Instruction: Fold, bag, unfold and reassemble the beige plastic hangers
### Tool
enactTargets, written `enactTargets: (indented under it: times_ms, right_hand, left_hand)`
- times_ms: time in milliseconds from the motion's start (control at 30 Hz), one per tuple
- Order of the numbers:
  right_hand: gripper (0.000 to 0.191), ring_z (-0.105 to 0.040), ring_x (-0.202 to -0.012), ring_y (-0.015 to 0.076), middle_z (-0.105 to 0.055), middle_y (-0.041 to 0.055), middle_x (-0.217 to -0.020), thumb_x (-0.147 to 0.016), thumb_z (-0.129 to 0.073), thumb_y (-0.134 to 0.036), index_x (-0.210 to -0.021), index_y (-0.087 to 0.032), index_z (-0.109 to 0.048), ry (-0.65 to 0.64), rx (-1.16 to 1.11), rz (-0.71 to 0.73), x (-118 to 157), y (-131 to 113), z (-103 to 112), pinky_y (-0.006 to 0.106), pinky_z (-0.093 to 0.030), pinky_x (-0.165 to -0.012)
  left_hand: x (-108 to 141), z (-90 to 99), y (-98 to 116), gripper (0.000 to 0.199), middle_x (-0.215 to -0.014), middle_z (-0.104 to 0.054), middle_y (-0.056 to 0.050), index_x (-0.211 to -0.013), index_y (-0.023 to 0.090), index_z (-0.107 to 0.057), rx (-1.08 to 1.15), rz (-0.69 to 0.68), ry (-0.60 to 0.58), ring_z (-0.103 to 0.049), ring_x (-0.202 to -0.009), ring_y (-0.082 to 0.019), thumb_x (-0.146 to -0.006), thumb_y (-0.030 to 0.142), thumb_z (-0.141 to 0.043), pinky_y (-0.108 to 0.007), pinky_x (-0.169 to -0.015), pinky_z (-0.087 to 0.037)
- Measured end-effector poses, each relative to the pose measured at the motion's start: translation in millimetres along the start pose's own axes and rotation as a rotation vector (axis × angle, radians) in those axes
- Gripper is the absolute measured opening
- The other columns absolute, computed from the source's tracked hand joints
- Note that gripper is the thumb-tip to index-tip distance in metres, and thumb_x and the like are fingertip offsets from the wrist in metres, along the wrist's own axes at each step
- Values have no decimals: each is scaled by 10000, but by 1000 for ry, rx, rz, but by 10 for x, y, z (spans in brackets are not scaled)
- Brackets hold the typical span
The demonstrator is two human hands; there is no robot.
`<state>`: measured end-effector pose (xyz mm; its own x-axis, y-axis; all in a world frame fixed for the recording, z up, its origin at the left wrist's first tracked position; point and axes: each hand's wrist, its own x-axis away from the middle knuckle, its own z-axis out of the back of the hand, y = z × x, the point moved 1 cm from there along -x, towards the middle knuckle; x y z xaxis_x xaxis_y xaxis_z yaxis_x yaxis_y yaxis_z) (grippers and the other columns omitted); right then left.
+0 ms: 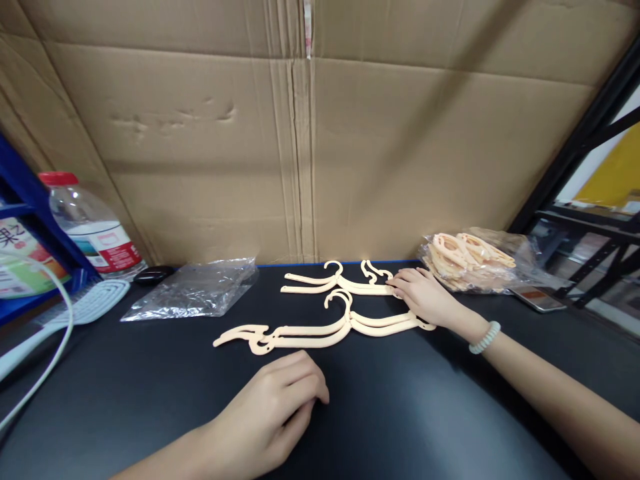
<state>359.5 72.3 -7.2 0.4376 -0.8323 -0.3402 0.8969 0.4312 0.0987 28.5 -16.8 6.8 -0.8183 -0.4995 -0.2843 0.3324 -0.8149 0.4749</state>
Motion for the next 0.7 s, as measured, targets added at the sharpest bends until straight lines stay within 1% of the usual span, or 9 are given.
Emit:
enactTargets:
  times_ms: [133, 267, 367, 433, 533, 600, 700]
  right_hand:
    - [298, -593, -982, 251, -644, 124, -1050, -922, -401, -183, -1052, -150, -667, 69, -173, -77, -15, 58, -24, 426, -468, -885]
    - [245, -631, -899, 224, -663, 105, -972, -875, -458, -159, -993, -148, -672, 209, -346, -146, -33, 131, -29, 376, -509, -825]
    - [179, -644, -820, 216, -683, 80, -884, -854, -501, -178, -895, -169, -676, 310, -386, -179, -33, 158, 10, 376, -518, -781]
    - [153, -641, -796, 215, -684, 73, -853, -853, -519, -200, -855, -176, -671, 333, -376, -169, -29, 160, 44, 375, -520, -760]
    - [195, -619, -872, 233, -682, 94, -926, -873, -486, -185, -933, -164, -670, 299, -300, -90, -29, 156, 76, 397, -509, -804]
    - [251, -589, -947, 253, -676, 108, -996, -887, -449, -164, -1006, -163, -671, 231, -217, -34, -36, 159, 72, 426, -491, -847]
    - [314, -557, -995, 264, -664, 108, -1068, -888, -416, -120, -1051, -185, -676, 105, -88, 27, -48, 175, 43, 437, -476, -843]
  left_hand:
    - [4, 2, 1, 281, -899, -608, -43, -945, 212, -529, -3, -10, 6, -545, -841, -177, -828, 0, -386, -285, -736, -451]
    - [6, 11, 6, 282, -884, -607, -41, -943, 211, -532, -5, -16, 17, -545, -827, -174, -826, -1, -387, -282, -727, -451]
    - [10, 11, 6, 285, -882, -610, -40, -939, 208, -539, -2, -13, 18, -548, -828, -174, -822, -4, -390, -283, -728, -453]
    - [10, 11, 4, 288, -883, -614, -42, -940, 207, -545, -1, -11, 19, -550, -826, -175, -822, -5, -390, -284, -729, -454]
    - [4, 12, 2, 285, -886, -616, -48, -940, 204, -554, 1, -7, 17, -551, -826, -177, -824, 1, -391, -284, -729, -457]
    - [1, 13, 3, 279, -891, -616, -53, -942, 202, -555, 2, -3, 12, -553, -832, -181, -829, 8, -390, -287, -731, -458]
    - [0, 8, 0, 271, -895, -614, -56, -942, 202, -554, 7, 5, 5, -555, -838, -183, -839, 17, -386, -289, -735, -459]
